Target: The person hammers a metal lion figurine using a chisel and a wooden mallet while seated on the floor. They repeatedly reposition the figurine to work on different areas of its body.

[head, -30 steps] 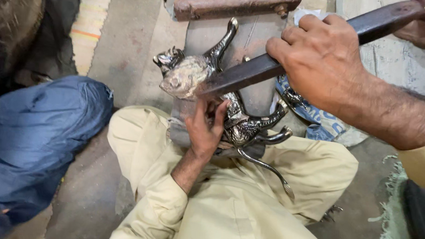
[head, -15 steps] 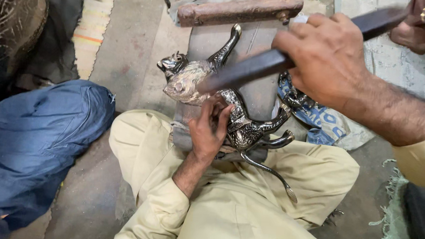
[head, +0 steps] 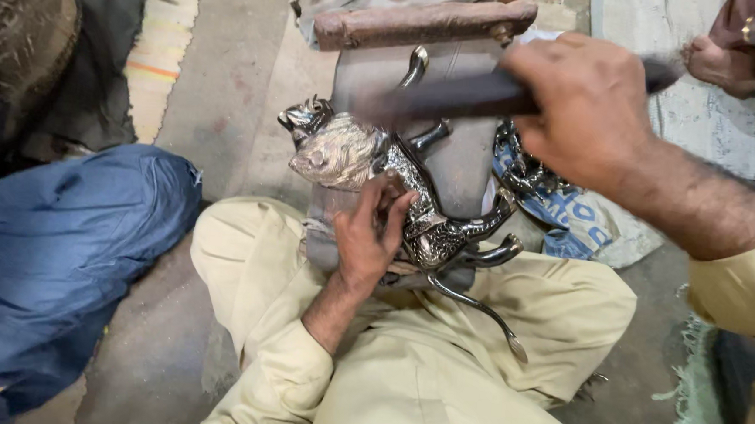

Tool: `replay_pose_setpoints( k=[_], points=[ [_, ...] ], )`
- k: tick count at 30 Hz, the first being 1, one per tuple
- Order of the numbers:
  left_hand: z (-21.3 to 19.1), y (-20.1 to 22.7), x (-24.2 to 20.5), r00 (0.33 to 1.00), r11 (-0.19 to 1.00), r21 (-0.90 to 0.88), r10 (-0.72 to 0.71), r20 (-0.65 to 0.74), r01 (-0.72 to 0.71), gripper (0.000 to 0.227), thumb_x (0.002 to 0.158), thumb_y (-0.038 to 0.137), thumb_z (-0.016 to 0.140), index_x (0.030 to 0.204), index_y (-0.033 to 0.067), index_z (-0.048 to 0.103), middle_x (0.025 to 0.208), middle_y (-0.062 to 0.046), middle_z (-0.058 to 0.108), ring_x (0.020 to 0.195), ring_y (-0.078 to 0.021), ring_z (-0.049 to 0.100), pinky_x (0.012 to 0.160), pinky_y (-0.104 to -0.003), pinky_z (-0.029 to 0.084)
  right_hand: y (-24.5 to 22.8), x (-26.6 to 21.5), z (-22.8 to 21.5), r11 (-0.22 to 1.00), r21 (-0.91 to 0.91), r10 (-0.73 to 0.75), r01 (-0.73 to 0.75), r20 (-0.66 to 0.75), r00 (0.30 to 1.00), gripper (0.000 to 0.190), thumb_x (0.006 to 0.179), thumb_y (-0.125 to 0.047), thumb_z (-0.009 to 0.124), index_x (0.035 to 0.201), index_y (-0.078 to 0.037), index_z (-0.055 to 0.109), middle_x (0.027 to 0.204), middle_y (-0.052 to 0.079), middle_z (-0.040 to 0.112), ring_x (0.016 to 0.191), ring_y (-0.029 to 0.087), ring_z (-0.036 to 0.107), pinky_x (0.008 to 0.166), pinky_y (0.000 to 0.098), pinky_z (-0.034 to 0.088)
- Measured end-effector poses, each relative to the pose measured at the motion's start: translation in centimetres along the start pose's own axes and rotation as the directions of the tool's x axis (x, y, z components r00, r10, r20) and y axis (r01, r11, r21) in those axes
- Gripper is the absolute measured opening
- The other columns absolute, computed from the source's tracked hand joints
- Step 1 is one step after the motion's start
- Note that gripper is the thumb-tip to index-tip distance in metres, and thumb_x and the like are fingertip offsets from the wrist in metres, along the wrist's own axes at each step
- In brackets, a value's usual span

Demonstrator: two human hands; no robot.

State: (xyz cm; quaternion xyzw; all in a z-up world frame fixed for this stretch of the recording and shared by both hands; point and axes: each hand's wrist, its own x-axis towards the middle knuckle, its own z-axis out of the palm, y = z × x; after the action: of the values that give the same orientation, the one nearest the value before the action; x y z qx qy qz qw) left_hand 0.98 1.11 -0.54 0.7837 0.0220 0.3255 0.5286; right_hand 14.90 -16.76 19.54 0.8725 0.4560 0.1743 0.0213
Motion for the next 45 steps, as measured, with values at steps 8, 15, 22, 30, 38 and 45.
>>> replay_pose_setpoints(
  k=[8,15,22,30,38,45],
  points=[
    [0.2,-0.9,-0.7,0.998,0.999,-0.029,-0.043,0.049,0.044,0.025,0.1,0.007,0.07,0.122,0.0002,0.06,0.088,-0.008,0.08,0.054,-0.0107,0.068,0.042,-0.025,0.052,-0.4,-0.4,-0.5,0.998,0.059,0.007,-0.009,0.031,0.999,0.034,0.076,-0.016,0.082,0.107,-0.012,0.069,0.094,0.006,0.07,0.094,0.028,0.068,0.079,0.0427,0.048],
    [-0.3,-0.5,-0.3,0.997,0.999,-0.002,-0.045,0.055,0.045,0.023,0.098,0.007,0.073,0.118,0.0024,0.062,0.086,-0.008,0.079,0.062,-0.0109,0.072,0.05,-0.028,0.052,-0.6,0.5,-1.2,0.985,-0.137,-0.091,0.103,0.093,0.992,0.041,0.064,-0.016,0.082,0.103,-0.015,0.071,0.099,0.001,0.072,0.099,0.025,0.068,0.082,0.0423,0.05],
    [-0.6,0.0,-0.3,1.0,1.0,0.02,-0.005,0.027,0.004,0.023,0.098,0.006,0.075,0.117,0.0033,0.062,0.085,-0.008,0.077,0.069,-0.0127,0.074,0.06,-0.029,0.056,-0.6,-0.3,-0.8,0.999,-0.015,-0.034,0.035,0.071,0.997,0.042,0.064,-0.016,0.081,0.103,-0.009,0.071,0.097,0.006,0.071,0.093,0.029,0.067,0.075,0.0426,0.05],
    [-0.9,-0.3,-0.2,0.998,0.999,0.044,0.03,0.049,-0.032,0.03,0.097,0.008,0.076,0.122,0.0026,0.062,0.081,-0.007,0.074,0.065,-0.0123,0.068,0.059,-0.027,0.053,-0.3,-0.8,0.6,0.998,-0.043,-0.051,0.05,-0.013,0.999,0.03,0.077,-0.012,0.081,0.102,-0.013,0.066,0.093,0.005,0.068,0.094,0.028,0.067,0.08,0.0454,0.051],
    [-1.2,-0.2,0.0,0.992,0.994,0.091,-0.062,0.11,0.052,0.031,0.096,0.009,0.079,0.123,0.0023,0.064,0.071,-0.007,0.07,0.058,-0.0126,0.063,0.054,-0.028,0.05,0.1,-1.2,1.4,1.0,0.008,-0.03,0.029,0.024,0.999,0.038,0.067,-0.014,0.081,0.102,-0.012,0.066,0.096,0.006,0.07,0.095,0.03,0.067,0.083,0.0462,0.05],
    [-1.5,-0.6,-0.1,0.988,0.998,0.068,-0.011,0.151,0.001,0.025,0.099,0.008,0.077,0.12,0.0042,0.063,0.092,-0.008,0.08,0.076,-0.0146,0.078,0.063,-0.028,0.06,-0.2,-1.7,1.8,0.996,0.093,0.007,-0.009,0.023,1.0,0.042,0.066,-0.013,0.082,0.105,-0.011,0.067,0.094,0.007,0.07,0.095,0.031,0.066,0.083,0.0481,0.048]
  ],
)
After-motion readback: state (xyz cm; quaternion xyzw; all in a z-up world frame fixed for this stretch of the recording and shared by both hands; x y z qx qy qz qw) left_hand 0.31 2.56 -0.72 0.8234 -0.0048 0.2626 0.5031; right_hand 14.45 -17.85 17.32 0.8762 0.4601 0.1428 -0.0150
